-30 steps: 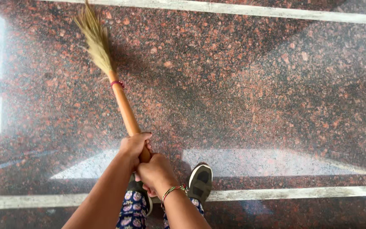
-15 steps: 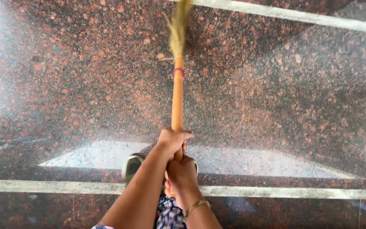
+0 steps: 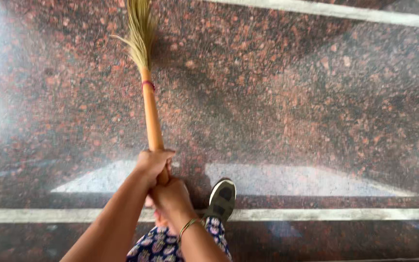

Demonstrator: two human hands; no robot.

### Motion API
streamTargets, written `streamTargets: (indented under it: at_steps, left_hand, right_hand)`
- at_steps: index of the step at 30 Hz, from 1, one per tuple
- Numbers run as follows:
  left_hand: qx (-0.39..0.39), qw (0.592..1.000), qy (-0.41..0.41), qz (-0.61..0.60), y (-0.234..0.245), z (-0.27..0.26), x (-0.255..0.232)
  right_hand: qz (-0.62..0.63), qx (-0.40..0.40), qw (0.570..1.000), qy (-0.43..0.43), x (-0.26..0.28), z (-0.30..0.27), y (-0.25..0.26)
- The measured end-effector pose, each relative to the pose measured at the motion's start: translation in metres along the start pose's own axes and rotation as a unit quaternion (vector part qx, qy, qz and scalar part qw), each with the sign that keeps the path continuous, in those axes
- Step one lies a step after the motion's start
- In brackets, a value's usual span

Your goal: The person sweeps a tiled floor using a traditional straw broom. They move the broom in circular and back-and-forth motions to gather dust and debris across the reddish-brown tiles.

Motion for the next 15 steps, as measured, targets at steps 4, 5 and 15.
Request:
streamTargets:
  at_steps: [4, 5, 15]
  left_hand:
    - [0.006, 0.999, -0.030, 0.029, -0.023, 0.009, 0.009]
    - [0.007, 0.999, -0.015, 0.040, -0.035, 0.010, 0.009]
    - [0.028, 0.999, 0.021, 0.039, -0.132, -0.017, 0.032]
  right_hand:
    - [-0.022, -0.019, 0.999, -0.014, -0.002, -0.009, 0.018]
    - [-0.030, -0.034, 0.999, -0.025, 0.002, -0.010, 0.027]
    - [-0.069, -0.139, 0.988, -0.020, -0.013, -0.048, 0.090]
Point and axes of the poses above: each hand's wrist, its own z-axis towards the middle knuckle, its own y-axis out of the back of the hand, x = y × z, the point moved 2 cm from there along z, towards the middle knuckle, and after that the axes turned 10 degrees about x, right-handed, at the moved point
